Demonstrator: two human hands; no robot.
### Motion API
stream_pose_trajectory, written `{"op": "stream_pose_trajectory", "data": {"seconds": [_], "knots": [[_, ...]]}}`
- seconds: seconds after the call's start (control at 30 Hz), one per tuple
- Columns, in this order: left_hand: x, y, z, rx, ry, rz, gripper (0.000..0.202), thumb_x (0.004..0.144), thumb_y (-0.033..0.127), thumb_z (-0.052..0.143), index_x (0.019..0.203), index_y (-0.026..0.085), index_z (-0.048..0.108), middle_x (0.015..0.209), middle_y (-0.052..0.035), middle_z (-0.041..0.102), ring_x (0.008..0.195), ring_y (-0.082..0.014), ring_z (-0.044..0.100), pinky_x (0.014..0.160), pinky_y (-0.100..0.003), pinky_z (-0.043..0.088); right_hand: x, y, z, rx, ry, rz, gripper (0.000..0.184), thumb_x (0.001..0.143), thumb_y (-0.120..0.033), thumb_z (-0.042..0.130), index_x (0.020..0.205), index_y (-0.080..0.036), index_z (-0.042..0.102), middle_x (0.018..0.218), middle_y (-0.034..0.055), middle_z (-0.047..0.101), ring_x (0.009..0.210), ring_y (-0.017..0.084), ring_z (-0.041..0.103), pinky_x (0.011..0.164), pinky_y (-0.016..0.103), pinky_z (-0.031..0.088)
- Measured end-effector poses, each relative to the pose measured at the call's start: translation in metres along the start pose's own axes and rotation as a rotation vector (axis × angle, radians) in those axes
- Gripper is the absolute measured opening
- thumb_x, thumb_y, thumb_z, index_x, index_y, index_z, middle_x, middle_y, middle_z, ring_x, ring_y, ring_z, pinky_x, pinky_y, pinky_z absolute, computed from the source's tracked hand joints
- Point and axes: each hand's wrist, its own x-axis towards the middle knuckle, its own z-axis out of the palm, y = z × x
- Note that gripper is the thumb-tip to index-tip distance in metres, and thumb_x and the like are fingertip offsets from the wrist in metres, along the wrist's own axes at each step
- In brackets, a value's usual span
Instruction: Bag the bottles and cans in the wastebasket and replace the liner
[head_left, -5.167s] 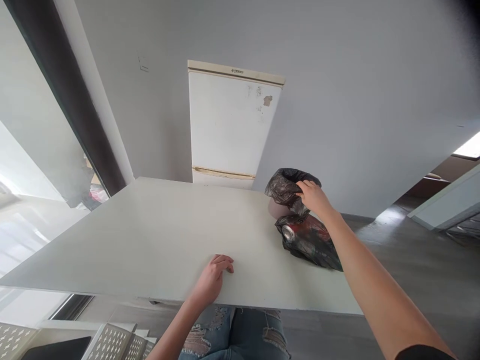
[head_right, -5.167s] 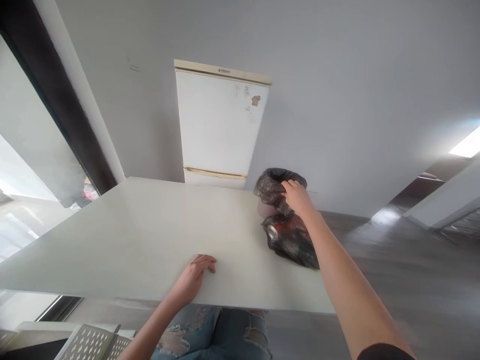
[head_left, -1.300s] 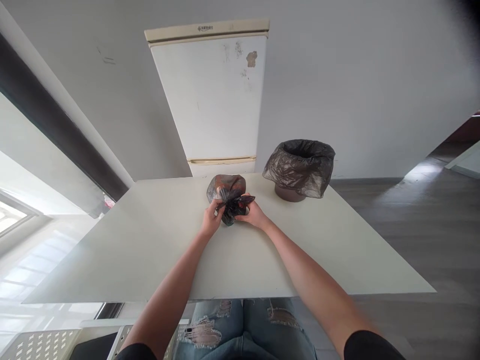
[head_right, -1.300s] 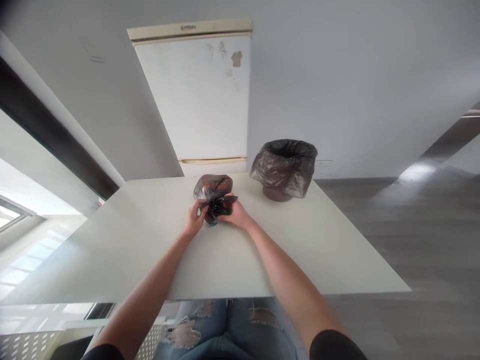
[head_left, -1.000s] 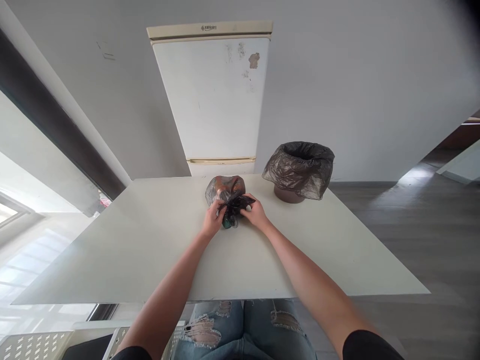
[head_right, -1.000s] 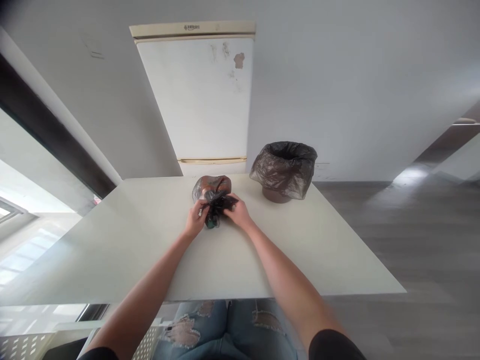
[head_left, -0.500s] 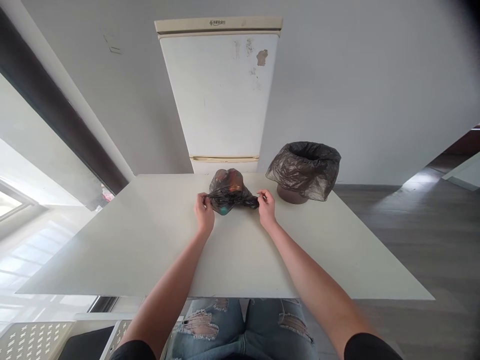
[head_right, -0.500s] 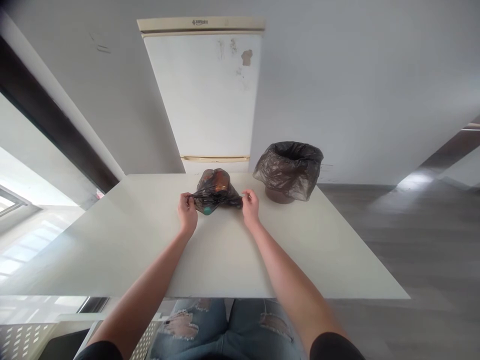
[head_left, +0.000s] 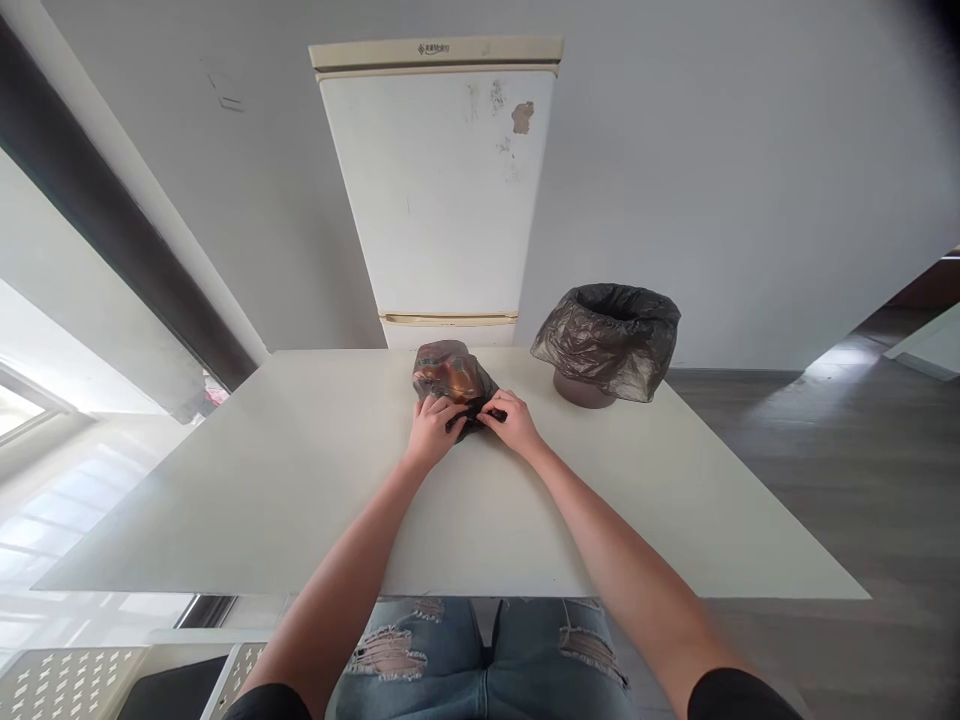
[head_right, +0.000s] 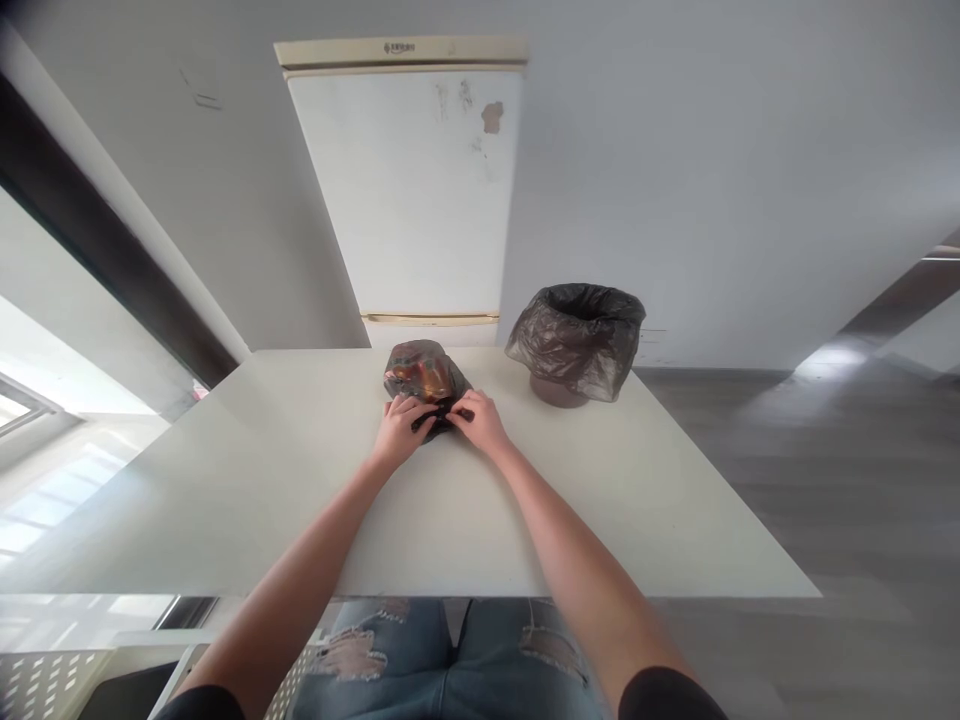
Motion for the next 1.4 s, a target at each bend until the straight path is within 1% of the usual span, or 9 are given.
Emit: {"op": "stream_pose_trajectory", "data": {"seconds": [0.23, 0.3, 0.47, 0.6, 0.77, 0.9, 1.07, 1.27, 1.4], "knots": [[0.001, -0.001, -0.005, -0.018, 0.178, -0.104, 0.02, 0.107, 0.032, 0.054, 0.099, 0.025, 0.072, 0.093, -0.0064, 0.071, 0.092, -0.0248, 0.059, 0.085, -0.04, 0.039, 0.001, 0.006, 0.001, -0.018, -0.01, -0.015, 0.017, 0.083, -0.037, 0.087, 0.097, -0.028, 0.082, 0.076, 0.0016, 0.067, 0.08, 0.022, 0.058, 0.081, 0.037, 0.044], [0.001, -0.002, -0.006, -0.027, 0.225, -0.136, 0.022, 0.108, 0.032, 0.051, 0.096, 0.024, 0.068, 0.091, -0.006, 0.07, 0.092, -0.0247, 0.058, 0.085, -0.04, 0.039, 0.001, 0.008, 0.002, -0.015, 0.026, -0.009, 0.005, 0.087, -0.032, 0.082, 0.089, -0.027, 0.083, 0.074, 0.0023, 0.066, 0.078, 0.022, 0.057, 0.078, 0.037, 0.043], [0.001, -0.007, -0.007, -0.054, 0.288, -0.182, 0.023, 0.109, 0.028, 0.044, 0.096, 0.024, 0.063, 0.098, -0.0074, 0.073, 0.095, -0.0258, 0.059, 0.086, -0.041, 0.041, -0.001, 0.011, -0.003, 0.026, 0.173, 0.044, 0.024, 0.093, -0.019, 0.059, 0.098, -0.025, 0.083, 0.083, 0.0049, 0.067, 0.083, 0.023, 0.058, 0.077, 0.037, 0.047], [0.002, -0.008, -0.012, -0.081, 0.265, -0.165, 0.022, 0.109, 0.032, 0.047, 0.1, 0.025, 0.066, 0.098, -0.0063, 0.074, 0.09, -0.025, 0.059, 0.087, -0.041, 0.044, -0.001, 0.011, -0.008, 0.06, 0.229, 0.084, 0.034, 0.093, -0.017, 0.049, 0.103, -0.024, 0.08, 0.094, 0.0067, 0.066, 0.09, 0.024, 0.062, 0.082, 0.038, 0.052], [0.002, -0.002, -0.011, -0.084, 0.136, -0.014, 0.03, 0.098, 0.046, 0.07, 0.121, 0.028, 0.072, 0.118, -0.0072, 0.075, 0.113, -0.0283, 0.062, 0.103, -0.045, 0.044, 0.0, 0.0, -0.008, 0.073, 0.201, 0.053, 0.018, 0.089, -0.021, 0.06, 0.095, -0.025, 0.076, 0.104, 0.0077, 0.064, 0.106, 0.026, 0.062, 0.099, 0.043, 0.051], [0.003, -0.003, -0.004, -0.088, 0.099, 0.077, 0.015, 0.103, 0.036, 0.063, 0.103, 0.028, 0.076, 0.098, -0.0038, 0.076, 0.096, -0.0241, 0.063, 0.109, -0.047, 0.041, -0.001, -0.007, -0.005, 0.078, 0.139, 0.003, 0.021, 0.087, -0.017, 0.06, 0.097, -0.026, 0.075, 0.102, 0.0051, 0.071, 0.105, 0.025, 0.063, 0.098, 0.041, 0.052], [0.004, -0.002, -0.003, -0.094, 0.187, -0.004, 0.023, 0.108, 0.031, 0.05, 0.098, 0.024, 0.07, 0.092, -0.0061, 0.071, 0.092, -0.0242, 0.06, 0.095, -0.043, 0.044, -0.001, -0.003, -0.003, 0.038, 0.212, 0.058, 0.017, 0.09, -0.021, 0.06, 0.095, -0.026, 0.075, 0.094, 0.0056, 0.075, 0.095, 0.026, 0.064, 0.09, 0.041, 0.052], [0.002, -0.001, -0.005, -0.124, 0.241, -0.096, 0.026, 0.11, 0.03, 0.043, 0.096, 0.024, 0.064, 0.09, -0.0045, 0.069, 0.088, -0.0223, 0.062, 0.094, -0.041, 0.044, -0.001, -0.001, -0.004, 0.046, 0.213, 0.095, 0.017, 0.097, -0.026, 0.054, 0.092, -0.024, 0.07, 0.084, 0.003, 0.071, 0.078, 0.022, 0.063, 0.079, 0.036, 0.05], [0.002, -0.001, -0.01, -0.15, 0.205, -0.109, 0.027, 0.11, 0.036, 0.044, 0.103, 0.025, 0.068, 0.094, -0.0047, 0.073, 0.091, -0.0231, 0.064, 0.092, -0.04, 0.047, -0.001, -0.011, -0.008, 0.059, 0.166, 0.082, 0.019, 0.098, -0.029, 0.051, 0.093, -0.024, 0.068, 0.087, 0.0041, 0.068, 0.085, 0.023, 0.061, 0.082, 0.036, 0.05]]}}
